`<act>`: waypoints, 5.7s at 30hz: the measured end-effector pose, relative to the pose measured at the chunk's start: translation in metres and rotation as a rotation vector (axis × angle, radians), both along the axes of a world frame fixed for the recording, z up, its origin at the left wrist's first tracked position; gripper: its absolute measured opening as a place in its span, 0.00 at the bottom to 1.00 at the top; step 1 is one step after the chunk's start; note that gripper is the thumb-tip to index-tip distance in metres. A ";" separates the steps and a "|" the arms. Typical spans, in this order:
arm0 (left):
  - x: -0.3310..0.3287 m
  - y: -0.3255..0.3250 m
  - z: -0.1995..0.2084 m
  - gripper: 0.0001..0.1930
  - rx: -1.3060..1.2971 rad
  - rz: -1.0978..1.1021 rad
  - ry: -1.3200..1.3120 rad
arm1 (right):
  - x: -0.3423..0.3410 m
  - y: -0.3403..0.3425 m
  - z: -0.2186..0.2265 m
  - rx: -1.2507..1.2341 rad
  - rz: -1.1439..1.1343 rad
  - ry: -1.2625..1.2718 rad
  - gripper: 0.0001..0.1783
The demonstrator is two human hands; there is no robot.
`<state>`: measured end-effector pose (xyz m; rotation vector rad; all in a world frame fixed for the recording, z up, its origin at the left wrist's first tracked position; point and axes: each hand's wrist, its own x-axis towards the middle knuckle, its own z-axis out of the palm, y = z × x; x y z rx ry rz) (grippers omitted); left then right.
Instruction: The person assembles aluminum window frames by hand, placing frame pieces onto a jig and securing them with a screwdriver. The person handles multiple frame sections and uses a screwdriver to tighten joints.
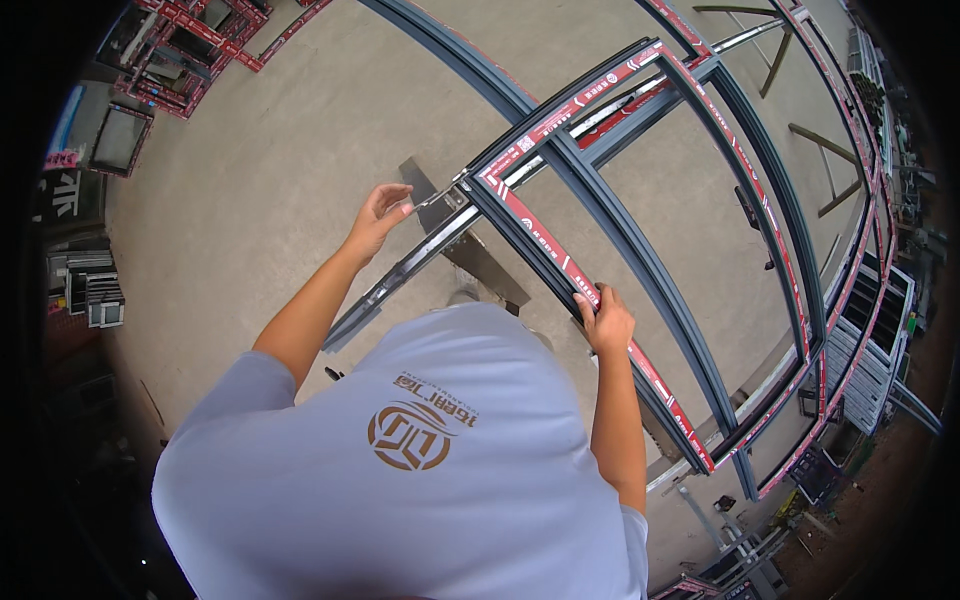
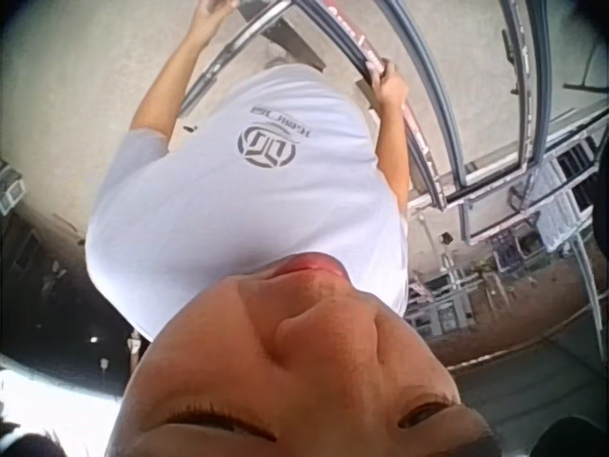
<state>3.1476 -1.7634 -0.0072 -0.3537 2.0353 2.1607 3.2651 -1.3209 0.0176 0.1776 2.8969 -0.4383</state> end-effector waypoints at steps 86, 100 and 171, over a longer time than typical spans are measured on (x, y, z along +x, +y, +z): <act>0.005 0.507 -0.015 0.31 -0.722 -0.766 0.232 | 0.359 0.316 -0.052 -1.280 -1.893 0.892 0.75; -0.225 0.613 -0.019 0.38 0.012 -0.261 -0.175 | 0.302 0.272 0.002 -1.362 -1.842 0.655 0.56; -0.350 0.898 0.185 0.09 0.589 -0.351 -0.035 | 0.179 0.488 0.033 -1.709 -1.694 1.066 0.40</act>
